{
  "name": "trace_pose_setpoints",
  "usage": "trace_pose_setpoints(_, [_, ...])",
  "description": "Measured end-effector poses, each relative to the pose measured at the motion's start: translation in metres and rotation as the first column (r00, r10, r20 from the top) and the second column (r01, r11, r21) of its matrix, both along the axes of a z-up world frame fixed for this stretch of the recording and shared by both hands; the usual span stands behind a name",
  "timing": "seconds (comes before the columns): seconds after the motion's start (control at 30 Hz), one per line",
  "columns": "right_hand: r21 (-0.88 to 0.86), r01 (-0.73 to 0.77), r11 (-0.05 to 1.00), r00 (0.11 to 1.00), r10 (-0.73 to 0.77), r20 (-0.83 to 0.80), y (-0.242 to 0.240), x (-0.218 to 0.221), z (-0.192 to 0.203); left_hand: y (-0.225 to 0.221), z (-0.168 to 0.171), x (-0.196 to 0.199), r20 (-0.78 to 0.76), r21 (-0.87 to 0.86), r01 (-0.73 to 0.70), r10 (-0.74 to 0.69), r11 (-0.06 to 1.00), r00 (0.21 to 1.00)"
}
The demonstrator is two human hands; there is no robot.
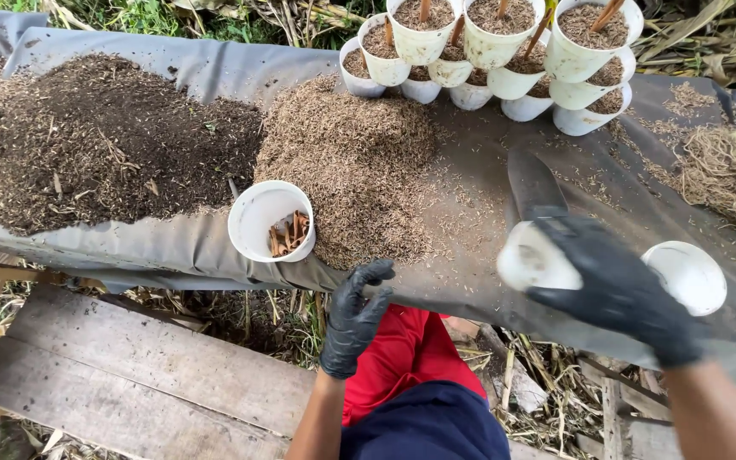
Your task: Filling small plastic cups with soil using a hand trowel and planting plant cuttings into them.
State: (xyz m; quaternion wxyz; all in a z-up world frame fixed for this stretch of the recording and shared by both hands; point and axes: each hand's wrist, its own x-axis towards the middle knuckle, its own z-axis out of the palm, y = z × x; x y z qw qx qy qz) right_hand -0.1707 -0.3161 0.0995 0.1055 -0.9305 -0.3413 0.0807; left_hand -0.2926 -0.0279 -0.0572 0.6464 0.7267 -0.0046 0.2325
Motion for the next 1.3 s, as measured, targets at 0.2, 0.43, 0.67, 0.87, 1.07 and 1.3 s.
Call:
trace_pose_setpoints(0.2, [-0.023,0.000,1.000,0.986,0.004,0.164,0.052,0.044,-0.064,-0.014,-0.009,-0.014,-0.027,0.034,0.017,-0.016,0.999,1.000])
trace_pose_setpoints(0.43, [0.104,0.006,0.995,0.952,-0.037,0.303,0.067,0.093,-0.113,-0.015,-0.008,-0.021,-0.050,-0.027,0.019,-0.020,0.999,0.999])
trace_pose_setpoints(0.67, [0.082,0.132,0.988,0.906,-0.154,0.394,0.027,0.041,-0.070,-0.008,-0.016,-0.024,-0.032,-0.060,0.012,-0.014,0.998,0.999])
trace_pose_setpoints(0.87, [-0.181,0.315,0.931,0.751,-0.128,0.648,-0.023,0.010,-0.115,0.001,-0.027,-0.022,-0.038,-0.101,-0.102,0.099,0.990,0.994])
trace_pose_setpoints(1.07, [-0.122,0.379,0.917,0.734,-0.217,0.643,-0.017,0.008,-0.106,0.008,-0.037,-0.028,-0.080,-0.155,-0.205,0.195,0.966,0.978])
trace_pose_setpoints(1.3, [0.101,0.385,0.917,0.857,-0.396,0.330,-0.041,-0.020,-0.047,0.026,-0.050,-0.035,-0.066,-0.182,-0.344,0.338,0.921,0.939])
